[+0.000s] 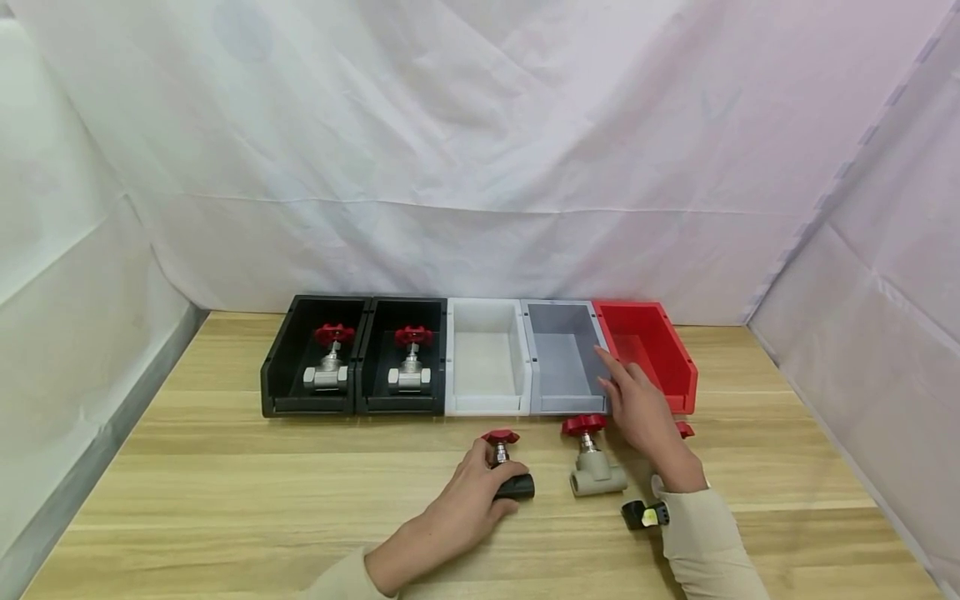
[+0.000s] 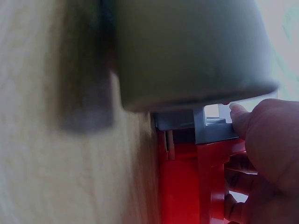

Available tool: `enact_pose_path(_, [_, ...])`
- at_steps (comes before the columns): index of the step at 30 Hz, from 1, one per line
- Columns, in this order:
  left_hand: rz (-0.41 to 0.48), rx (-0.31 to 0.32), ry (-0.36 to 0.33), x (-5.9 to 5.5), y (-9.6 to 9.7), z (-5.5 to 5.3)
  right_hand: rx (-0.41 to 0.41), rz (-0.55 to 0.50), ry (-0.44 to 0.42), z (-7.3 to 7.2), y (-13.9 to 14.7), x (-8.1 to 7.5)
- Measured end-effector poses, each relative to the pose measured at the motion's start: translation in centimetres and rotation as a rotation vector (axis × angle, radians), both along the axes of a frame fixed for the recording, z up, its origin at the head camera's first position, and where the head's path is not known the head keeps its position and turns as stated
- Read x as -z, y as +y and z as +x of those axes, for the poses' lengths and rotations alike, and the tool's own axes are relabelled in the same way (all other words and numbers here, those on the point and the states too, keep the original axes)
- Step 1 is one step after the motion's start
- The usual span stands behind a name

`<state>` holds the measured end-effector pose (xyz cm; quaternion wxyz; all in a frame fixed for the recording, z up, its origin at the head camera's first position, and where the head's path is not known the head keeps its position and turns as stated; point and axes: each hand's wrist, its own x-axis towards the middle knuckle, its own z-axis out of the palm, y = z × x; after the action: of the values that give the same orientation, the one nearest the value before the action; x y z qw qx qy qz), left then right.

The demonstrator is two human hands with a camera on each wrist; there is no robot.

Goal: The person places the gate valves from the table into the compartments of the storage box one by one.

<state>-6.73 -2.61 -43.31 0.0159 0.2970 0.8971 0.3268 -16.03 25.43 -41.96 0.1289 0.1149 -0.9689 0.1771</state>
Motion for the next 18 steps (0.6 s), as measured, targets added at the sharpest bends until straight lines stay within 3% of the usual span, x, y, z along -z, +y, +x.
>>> enact_pose_path(13, [0.059,-0.023,0.038,0.43,0.18,0.06,-0.016,-0.016,0.019,0.09,0.02,0.06])
enact_pose_path(18, [0.073,-0.058,0.018,0.22,0.24,0.15,-0.016,-0.017,0.010,0.12,-0.01,-0.05])
